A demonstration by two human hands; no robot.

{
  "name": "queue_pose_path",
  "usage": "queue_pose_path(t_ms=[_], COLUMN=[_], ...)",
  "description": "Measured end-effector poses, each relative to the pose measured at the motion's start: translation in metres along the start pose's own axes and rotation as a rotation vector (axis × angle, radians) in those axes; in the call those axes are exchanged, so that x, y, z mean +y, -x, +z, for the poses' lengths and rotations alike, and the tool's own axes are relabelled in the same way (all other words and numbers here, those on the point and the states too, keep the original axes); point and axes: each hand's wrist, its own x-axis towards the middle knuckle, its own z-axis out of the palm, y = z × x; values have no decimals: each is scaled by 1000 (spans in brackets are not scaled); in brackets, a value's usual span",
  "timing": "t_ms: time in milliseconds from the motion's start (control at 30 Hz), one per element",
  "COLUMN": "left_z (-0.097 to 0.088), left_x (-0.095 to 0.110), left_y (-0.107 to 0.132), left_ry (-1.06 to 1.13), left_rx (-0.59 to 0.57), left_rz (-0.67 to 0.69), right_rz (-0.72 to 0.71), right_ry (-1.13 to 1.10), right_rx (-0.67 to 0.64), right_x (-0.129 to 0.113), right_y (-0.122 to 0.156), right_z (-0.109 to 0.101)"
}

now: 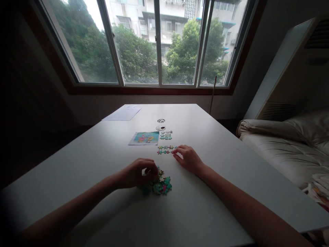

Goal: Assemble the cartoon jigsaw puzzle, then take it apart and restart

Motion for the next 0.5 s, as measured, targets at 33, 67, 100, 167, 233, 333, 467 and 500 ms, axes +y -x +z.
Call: queue_pose_path(t_ms=[33,67,100,167,233,333,467,500], left_z=[1,1,2,2,2,3,5,6], left_x=[-2,-5,-7,-11,-14,-15,-15,-15], left_y=[-1,-2,-2,-2,-2,-1,0,0], left_ry=[-3,-8,-11,-15,-18,-21,-27,-32], left_rx=[52,99,143,217,263,286,285,290], left_rz=[-18,-32,-44,-55,-53,-32,5,11], right_rz=[-14,-29,-43,-63,-60,-35,-21,-21], right_ry=[-9,-24,-46,-103,-165,-230,-250,-251], right_rx=[-7,-21,-38,-77,-111,-130,-114,-108], right_x=[-5,-10,-16,-29,-40,-51,-54,-54], right_y=[0,1,2,3,4,4,4,4], right_z=[0,0,0,0,-1,-3,-3,-3])
